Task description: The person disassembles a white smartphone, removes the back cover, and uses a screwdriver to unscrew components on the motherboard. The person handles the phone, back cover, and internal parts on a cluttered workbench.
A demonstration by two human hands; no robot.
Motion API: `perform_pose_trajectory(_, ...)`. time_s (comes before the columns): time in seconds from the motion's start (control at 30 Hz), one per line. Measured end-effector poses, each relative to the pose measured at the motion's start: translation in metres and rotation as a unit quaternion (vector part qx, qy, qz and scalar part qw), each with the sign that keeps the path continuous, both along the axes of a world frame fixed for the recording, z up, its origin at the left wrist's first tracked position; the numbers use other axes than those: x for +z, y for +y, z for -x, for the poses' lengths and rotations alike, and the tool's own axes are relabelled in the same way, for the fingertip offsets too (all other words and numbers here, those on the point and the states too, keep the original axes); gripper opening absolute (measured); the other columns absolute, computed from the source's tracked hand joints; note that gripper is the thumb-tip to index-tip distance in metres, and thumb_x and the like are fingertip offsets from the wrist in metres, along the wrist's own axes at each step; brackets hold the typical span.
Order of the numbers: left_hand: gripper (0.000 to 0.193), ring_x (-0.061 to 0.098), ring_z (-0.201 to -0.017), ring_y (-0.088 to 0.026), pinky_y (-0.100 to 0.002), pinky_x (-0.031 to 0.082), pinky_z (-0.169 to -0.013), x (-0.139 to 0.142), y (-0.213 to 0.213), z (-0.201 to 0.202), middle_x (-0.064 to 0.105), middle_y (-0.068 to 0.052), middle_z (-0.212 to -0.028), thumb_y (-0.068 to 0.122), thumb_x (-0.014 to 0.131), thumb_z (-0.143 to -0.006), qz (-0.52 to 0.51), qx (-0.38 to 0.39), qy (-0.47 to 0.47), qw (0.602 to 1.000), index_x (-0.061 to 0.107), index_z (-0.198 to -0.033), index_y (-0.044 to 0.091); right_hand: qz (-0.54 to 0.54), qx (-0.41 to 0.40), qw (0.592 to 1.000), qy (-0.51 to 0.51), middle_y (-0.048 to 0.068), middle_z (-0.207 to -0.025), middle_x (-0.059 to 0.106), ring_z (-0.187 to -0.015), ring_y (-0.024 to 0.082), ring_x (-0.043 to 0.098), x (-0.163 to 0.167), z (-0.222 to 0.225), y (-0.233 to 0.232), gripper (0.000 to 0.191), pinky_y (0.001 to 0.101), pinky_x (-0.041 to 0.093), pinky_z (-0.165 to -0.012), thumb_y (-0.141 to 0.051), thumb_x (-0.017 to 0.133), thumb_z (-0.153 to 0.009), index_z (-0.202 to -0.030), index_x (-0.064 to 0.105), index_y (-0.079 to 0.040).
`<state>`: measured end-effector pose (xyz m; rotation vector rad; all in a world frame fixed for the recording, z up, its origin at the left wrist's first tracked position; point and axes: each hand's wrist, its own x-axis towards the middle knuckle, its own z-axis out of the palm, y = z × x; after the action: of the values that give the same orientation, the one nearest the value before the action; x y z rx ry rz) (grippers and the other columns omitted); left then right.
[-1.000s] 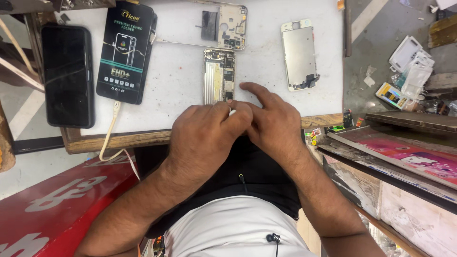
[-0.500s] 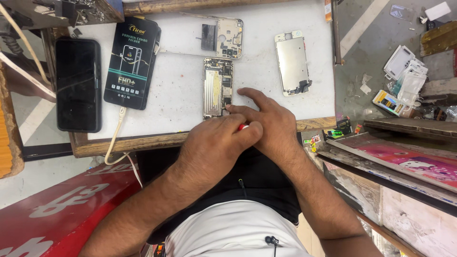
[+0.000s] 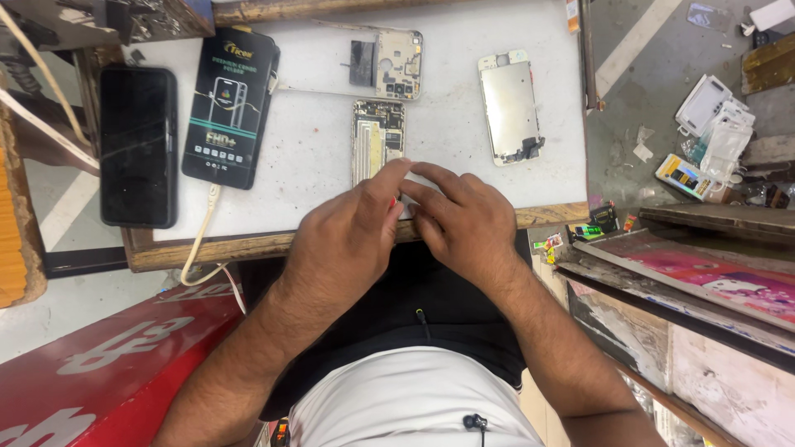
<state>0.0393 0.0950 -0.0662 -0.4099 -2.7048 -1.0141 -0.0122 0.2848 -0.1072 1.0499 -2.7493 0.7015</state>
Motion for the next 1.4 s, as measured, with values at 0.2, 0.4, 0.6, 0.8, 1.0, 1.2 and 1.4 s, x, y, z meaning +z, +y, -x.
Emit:
perform_pose_trajectory(0.2, 0.043, 0.074, -0.098, -0.026, -0.035, 0.065, -0.080, 0.000, 0.004, -0.004, 0.067, -0.011, -0.107, -0.003, 0.063, -0.102, 0.039, -0.036, 0.051, 0.997, 0.044, -0.138, 0.012, -0.010, 0.092, 0.995, -0.027, -0.006, -0.147, 0.062, -0.081, 0.015, 0.063, 0.005, 0.016, 0.001, 0.054, 0.0323, 0.057, -0.071, -0.017, 0.077, -0.082, -0.135, 0.069, -0.023)
perform_pose_trajectory(0.4, 0.026, 0.065, -0.071, -0.019, -0.033, 0.056, -0.053, 0.004, 0.009, -0.002, 0.055, -0.005, -0.084, 0.005, 0.071, -0.097, 0.095, -0.080, -0.040, 0.991, 0.058, -0.117, 0.015, -0.113, 0.090, 0.988, -0.060, -0.013, -0.148, 0.059, -0.075, 0.011, 0.062, 0.006, 0.025, -0.004, 0.044, 0.0260, 0.056, -0.062, -0.034, 0.074, -0.089, -0.133, 0.070, -0.032)
perform_pose_trajectory(0.6, 0.029, 0.066, -0.079, -0.023, -0.033, 0.055, -0.055, 0.008, 0.006, 0.005, 0.058, -0.009, -0.094, 0.007, 0.070, -0.091, 0.077, -0.129, 0.016, 0.989, 0.057, -0.116, 0.015, -0.100, 0.097, 0.989, -0.056, -0.010, -0.147, 0.057, -0.084, 0.012, 0.069, 0.007, 0.028, -0.006, 0.044, 0.0269, 0.058, -0.065, -0.038, 0.072, -0.087, -0.130, 0.073, -0.031)
perform_pose_trajectory(0.8, 0.022, 0.067, -0.071, -0.019, -0.036, 0.053, -0.052, 0.010, 0.003, 0.009, 0.066, -0.004, -0.088, 0.023, 0.074, -0.102, 0.105, -0.035, 0.016, 0.994, 0.059, -0.111, 0.009, -0.098, 0.082, 0.983, -0.131, -0.012, -0.147, 0.060, -0.090, 0.011, 0.073, 0.008, 0.031, -0.005, 0.030, 0.0285, 0.060, -0.072, -0.043, 0.077, -0.085, -0.111, 0.075, -0.027)
perform_pose_trajectory(1.0, 0.013, 0.070, -0.088, -0.016, -0.038, 0.059, -0.077, 0.010, 0.000, 0.010, 0.069, 0.002, -0.094, 0.012, 0.065, -0.098, 0.053, -0.057, 0.069, 0.995, 0.060, -0.110, 0.015, -0.037, 0.083, 0.990, -0.109, -0.010, -0.142, 0.064, -0.087, 0.012, 0.073, 0.010, 0.029, -0.004, 0.038, 0.0288, 0.060, -0.069, -0.025, 0.072, -0.089, -0.127, 0.075, -0.025)
perform_pose_trajectory(1.2, 0.019, 0.070, -0.092, -0.022, -0.033, 0.055, -0.077, 0.009, 0.003, 0.008, 0.073, -0.010, -0.105, 0.008, 0.064, -0.092, 0.065, -0.068, 0.111, 0.989, 0.064, -0.110, 0.012, -0.134, 0.083, 0.981, -0.116, -0.009, -0.133, 0.067, -0.078, 0.015, 0.070, 0.008, 0.027, -0.006, 0.047, 0.0318, 0.058, -0.061, -0.024, 0.073, -0.089, -0.136, 0.068, -0.025)
perform_pose_trajectory(1.4, 0.041, 0.065, -0.081, -0.022, -0.041, 0.049, -0.079, 0.011, 0.004, 0.006, 0.065, -0.004, -0.091, 0.027, 0.079, -0.098, 0.118, 0.024, 0.066, 0.991, 0.061, -0.130, 0.009, -0.075, 0.080, 0.991, -0.078, -0.006, -0.144, 0.064, -0.079, 0.018, 0.069, 0.010, 0.023, -0.004, 0.039, 0.0336, 0.057, -0.067, -0.014, 0.075, -0.081, -0.119, 0.072, -0.017)
